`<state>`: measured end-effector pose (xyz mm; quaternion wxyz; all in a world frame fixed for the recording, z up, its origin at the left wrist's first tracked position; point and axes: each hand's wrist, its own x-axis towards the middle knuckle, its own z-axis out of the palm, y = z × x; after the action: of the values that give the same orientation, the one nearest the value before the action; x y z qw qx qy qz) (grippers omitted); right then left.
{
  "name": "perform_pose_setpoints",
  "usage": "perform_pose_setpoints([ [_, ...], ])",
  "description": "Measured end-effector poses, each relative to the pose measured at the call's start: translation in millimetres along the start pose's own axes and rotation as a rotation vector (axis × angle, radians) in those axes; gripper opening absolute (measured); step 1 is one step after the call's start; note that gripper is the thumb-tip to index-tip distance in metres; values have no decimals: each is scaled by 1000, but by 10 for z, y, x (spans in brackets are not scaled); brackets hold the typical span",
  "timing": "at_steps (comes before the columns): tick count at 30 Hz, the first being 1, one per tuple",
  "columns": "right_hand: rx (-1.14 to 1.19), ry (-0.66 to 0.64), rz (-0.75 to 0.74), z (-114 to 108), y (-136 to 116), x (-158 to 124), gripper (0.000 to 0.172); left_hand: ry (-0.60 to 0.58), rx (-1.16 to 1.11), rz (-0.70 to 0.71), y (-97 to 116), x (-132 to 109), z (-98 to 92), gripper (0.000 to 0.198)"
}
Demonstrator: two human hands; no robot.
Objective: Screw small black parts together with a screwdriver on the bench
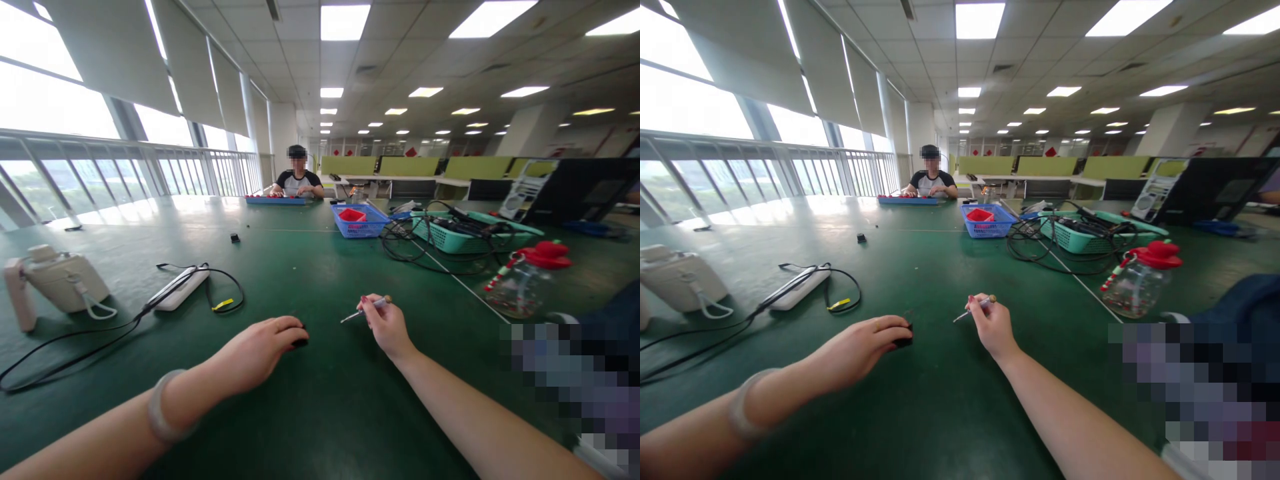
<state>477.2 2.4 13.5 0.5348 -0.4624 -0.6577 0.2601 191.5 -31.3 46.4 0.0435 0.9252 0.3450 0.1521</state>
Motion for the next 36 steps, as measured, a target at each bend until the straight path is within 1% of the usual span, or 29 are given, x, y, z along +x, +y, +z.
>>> perform_pose_setpoints([
  [2, -17, 3, -2, -4, 13, 0, 40, 21, -2, 65, 88, 274, 79, 42],
  [5, -43, 30, -14, -3, 37, 5, 37, 28, 4, 64, 144, 623, 225, 41],
  [7, -64, 41, -36, 2, 48, 9, 35, 21, 0, 39, 157, 769, 325, 40],
  [9, -83, 42, -67, 10, 54, 13, 33, 31, -6, 16, 160, 833, 412, 40],
  [12, -97, 32, -86, 21, 64, 22, 34, 77, -17, -14, 137, 820, 505, 43],
  [15, -100, 30, -64, 18, 80, 30, 35, 109, -33, -36, 84, 771, 543, 43],
  [20, -35, 49, 24, -21, 78, 39, 42, 113, -89, -65, 30, 757, 534, 39],
  [25, 9, 43, 35, -32, 48, 25, 41, 113, -173, -80, 37, 767, 523, 34],
  [30, -12, 4, -13, 3, -25, -24, 37, 130, -300, -163, -16, 759, 524, 37],
  [36, -100, -34, -148, 30, -158, -88, 30, 121, -364, -239, -88, 771, 552, 44],
])
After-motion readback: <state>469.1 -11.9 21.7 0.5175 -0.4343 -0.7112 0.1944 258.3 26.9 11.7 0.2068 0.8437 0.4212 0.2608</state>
